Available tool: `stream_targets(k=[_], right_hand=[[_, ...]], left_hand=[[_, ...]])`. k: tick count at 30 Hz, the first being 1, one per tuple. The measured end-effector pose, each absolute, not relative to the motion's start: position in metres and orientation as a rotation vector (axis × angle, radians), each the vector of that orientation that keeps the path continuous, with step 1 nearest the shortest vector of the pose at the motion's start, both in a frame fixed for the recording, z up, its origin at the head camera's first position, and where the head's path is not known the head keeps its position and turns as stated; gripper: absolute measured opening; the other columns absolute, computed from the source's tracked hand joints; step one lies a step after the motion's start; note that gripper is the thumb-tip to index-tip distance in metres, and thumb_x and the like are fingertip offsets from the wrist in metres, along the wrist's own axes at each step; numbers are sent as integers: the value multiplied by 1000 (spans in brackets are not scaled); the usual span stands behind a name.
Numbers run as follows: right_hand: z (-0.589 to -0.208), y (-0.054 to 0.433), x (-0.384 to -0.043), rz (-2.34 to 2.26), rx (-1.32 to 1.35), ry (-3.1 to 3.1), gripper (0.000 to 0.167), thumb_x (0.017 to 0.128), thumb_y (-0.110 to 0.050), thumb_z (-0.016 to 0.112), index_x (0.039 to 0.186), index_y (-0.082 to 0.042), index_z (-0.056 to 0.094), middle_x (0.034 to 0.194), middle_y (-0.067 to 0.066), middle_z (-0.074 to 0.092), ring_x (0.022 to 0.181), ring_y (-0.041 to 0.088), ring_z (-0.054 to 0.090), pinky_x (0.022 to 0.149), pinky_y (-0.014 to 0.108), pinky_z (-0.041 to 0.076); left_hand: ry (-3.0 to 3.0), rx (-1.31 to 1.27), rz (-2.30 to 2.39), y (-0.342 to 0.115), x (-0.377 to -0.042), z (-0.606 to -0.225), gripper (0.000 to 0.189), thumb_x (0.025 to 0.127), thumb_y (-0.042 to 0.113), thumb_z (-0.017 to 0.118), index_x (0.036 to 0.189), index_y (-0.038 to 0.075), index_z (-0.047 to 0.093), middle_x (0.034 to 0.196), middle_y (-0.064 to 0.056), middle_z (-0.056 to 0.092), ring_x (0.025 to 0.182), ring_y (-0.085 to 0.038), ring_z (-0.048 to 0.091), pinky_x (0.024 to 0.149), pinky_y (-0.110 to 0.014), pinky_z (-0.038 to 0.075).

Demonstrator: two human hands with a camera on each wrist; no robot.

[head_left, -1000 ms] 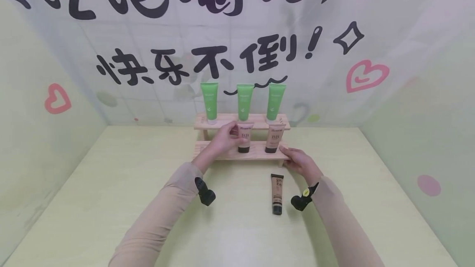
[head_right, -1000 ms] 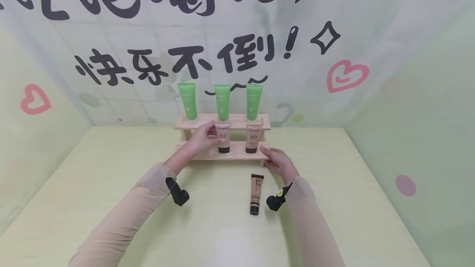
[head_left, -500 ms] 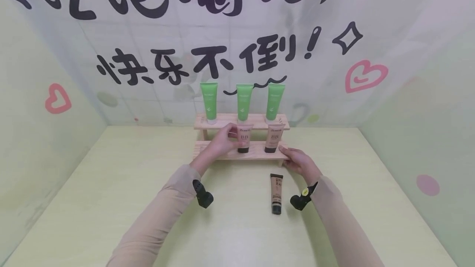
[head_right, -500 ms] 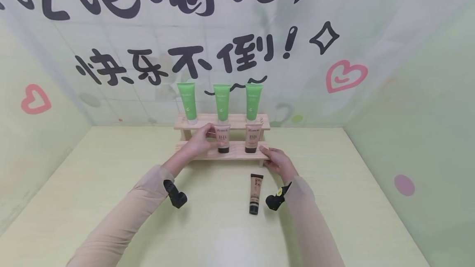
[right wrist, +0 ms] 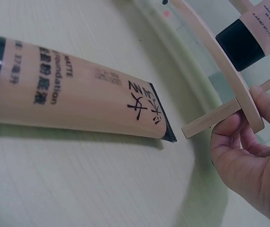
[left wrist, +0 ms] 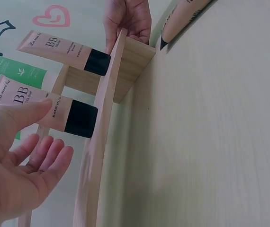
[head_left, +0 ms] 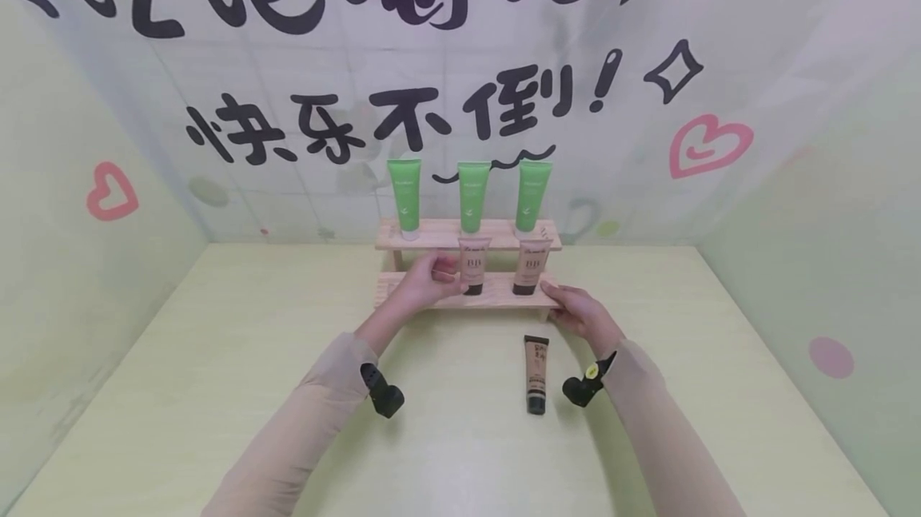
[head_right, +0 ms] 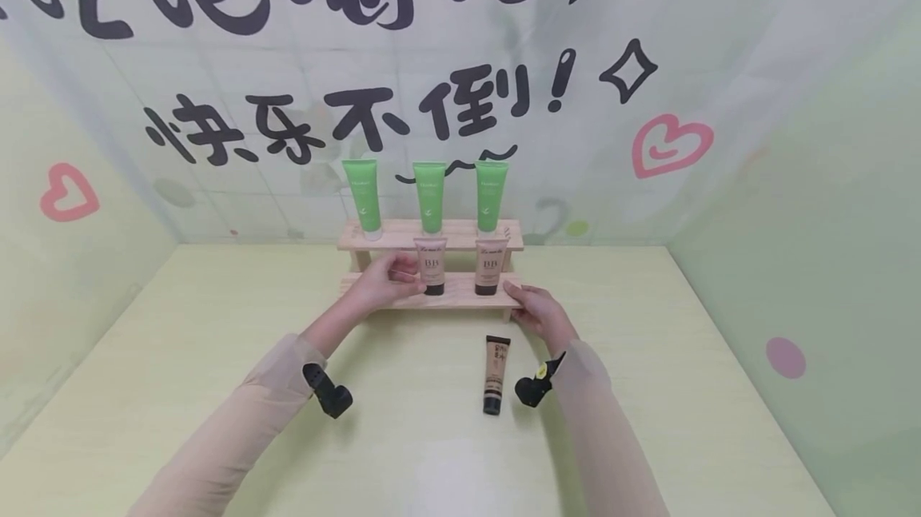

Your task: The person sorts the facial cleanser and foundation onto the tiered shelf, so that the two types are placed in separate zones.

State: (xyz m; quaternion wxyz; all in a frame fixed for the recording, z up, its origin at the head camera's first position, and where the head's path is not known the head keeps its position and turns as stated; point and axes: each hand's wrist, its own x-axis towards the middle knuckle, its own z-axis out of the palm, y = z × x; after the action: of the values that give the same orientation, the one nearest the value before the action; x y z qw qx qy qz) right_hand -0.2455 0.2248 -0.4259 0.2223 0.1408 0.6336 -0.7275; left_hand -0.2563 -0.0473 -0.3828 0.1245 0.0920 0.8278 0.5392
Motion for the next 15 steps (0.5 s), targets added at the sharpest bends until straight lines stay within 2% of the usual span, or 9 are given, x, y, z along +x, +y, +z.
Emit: stream_targets(k=[7, 15], right_hand=[[-424, 223, -246, -2007, 397, 1766, 58, 96, -26, 45, 139, 7, 24, 80, -6, 56, 71, 4, 47, 63, 14, 40], [-426, 224, -244, -1993, 400, 1777, 57, 96, -26, 44, 139, 7, 26, 78, -6, 56, 69, 3, 46, 61, 13, 40]], left_hand=[[2458, 200, 1445, -48, -244, -385, 39, 77, 17, 71, 107, 0, 54, 104, -13, 60, 95, -23, 58, 84, -30, 53], [2430, 283, 1357, -35, -231, -396, 34, 78, 17, 71, 104, 2, 57, 97, -11, 63, 86, -17, 60, 78, -27, 52]])
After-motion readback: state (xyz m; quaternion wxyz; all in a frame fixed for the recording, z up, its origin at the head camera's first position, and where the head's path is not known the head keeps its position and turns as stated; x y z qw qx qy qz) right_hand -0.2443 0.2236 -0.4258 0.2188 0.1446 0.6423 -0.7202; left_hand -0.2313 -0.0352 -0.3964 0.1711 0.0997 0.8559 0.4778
